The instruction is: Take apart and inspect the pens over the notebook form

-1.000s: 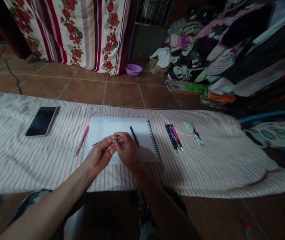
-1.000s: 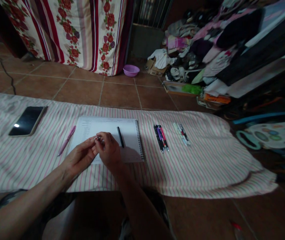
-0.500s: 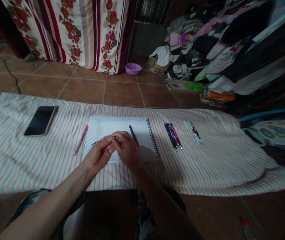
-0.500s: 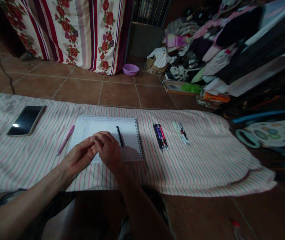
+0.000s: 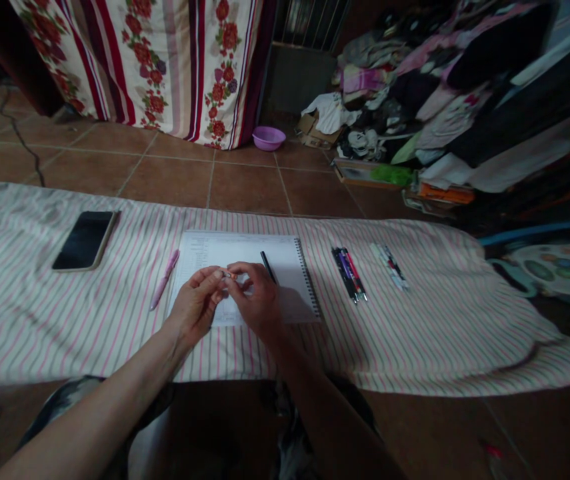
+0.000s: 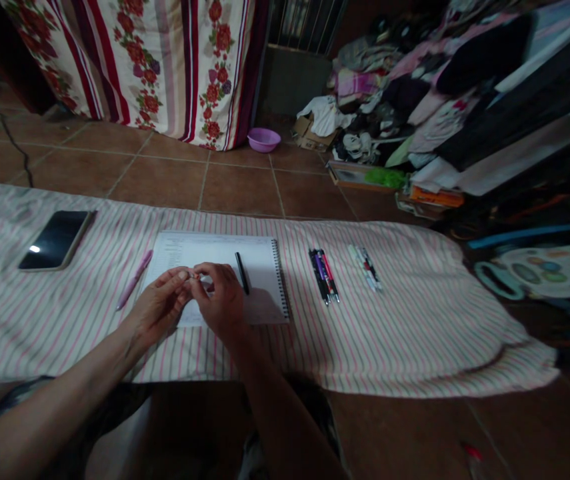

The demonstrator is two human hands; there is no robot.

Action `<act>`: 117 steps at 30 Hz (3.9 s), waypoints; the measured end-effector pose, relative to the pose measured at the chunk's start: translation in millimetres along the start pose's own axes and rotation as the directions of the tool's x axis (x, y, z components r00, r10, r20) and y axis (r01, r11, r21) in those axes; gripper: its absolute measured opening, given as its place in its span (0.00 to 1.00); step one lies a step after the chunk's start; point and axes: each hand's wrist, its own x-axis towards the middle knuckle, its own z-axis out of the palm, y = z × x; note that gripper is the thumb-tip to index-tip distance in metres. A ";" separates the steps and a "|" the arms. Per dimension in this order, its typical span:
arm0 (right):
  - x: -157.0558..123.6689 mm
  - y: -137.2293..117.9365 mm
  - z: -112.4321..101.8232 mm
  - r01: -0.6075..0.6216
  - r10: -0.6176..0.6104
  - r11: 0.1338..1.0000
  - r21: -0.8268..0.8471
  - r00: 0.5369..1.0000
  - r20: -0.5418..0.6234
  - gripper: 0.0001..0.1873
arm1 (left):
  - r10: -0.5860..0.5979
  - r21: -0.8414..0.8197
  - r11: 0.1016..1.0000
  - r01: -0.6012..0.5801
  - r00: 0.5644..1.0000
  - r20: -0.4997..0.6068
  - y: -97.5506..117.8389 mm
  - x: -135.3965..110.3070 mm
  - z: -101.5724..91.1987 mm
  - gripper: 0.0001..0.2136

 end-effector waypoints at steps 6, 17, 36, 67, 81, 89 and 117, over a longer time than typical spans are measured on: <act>-3.7 3.8 5.7 -0.032 0.034 0.992 -0.125 0.999 0.017 0.02 | 0.187 0.168 0.970 -0.176 0.981 -0.052 1.7 1.5 -1.6 0.08; -0.1 17.3 -2.8 -0.139 0.138 0.988 -0.065 0.990 -0.018 0.09 | 0.449 0.778 0.271 -0.567 0.789 0.419 10.6 0.4 -18.8 0.08; 0.7 22.2 -4.2 -0.247 0.247 0.969 0.004 0.968 -0.036 0.09 | 0.349 0.772 -0.029 -0.635 0.718 0.603 3.0 -0.3 -30.8 0.04; 3.0 10.9 -6.7 -0.186 0.187 0.982 0.023 0.982 -0.010 0.09 | 0.374 0.757 0.038 -0.652 0.712 0.594 -0.6 -3.4 -33.2 0.09; 3.2 3.4 -10.4 -0.010 0.002 0.994 0.107 0.997 0.074 0.12 | 0.414 0.799 0.145 -0.584 0.769 0.487 -1.8 0.1 -30.7 0.11; 2.8 2.5 -9.0 0.116 -0.118 0.993 0.021 0.986 0.120 0.13 | 0.410 0.801 0.087 -0.592 0.754 0.513 -1.9 0.6 -29.2 0.09; -0.3 6.4 -5.5 0.170 -0.163 0.984 -0.043 0.978 0.130 0.15 | 0.437 0.740 0.206 -0.640 0.737 0.516 -0.5 7.7 -27.6 0.04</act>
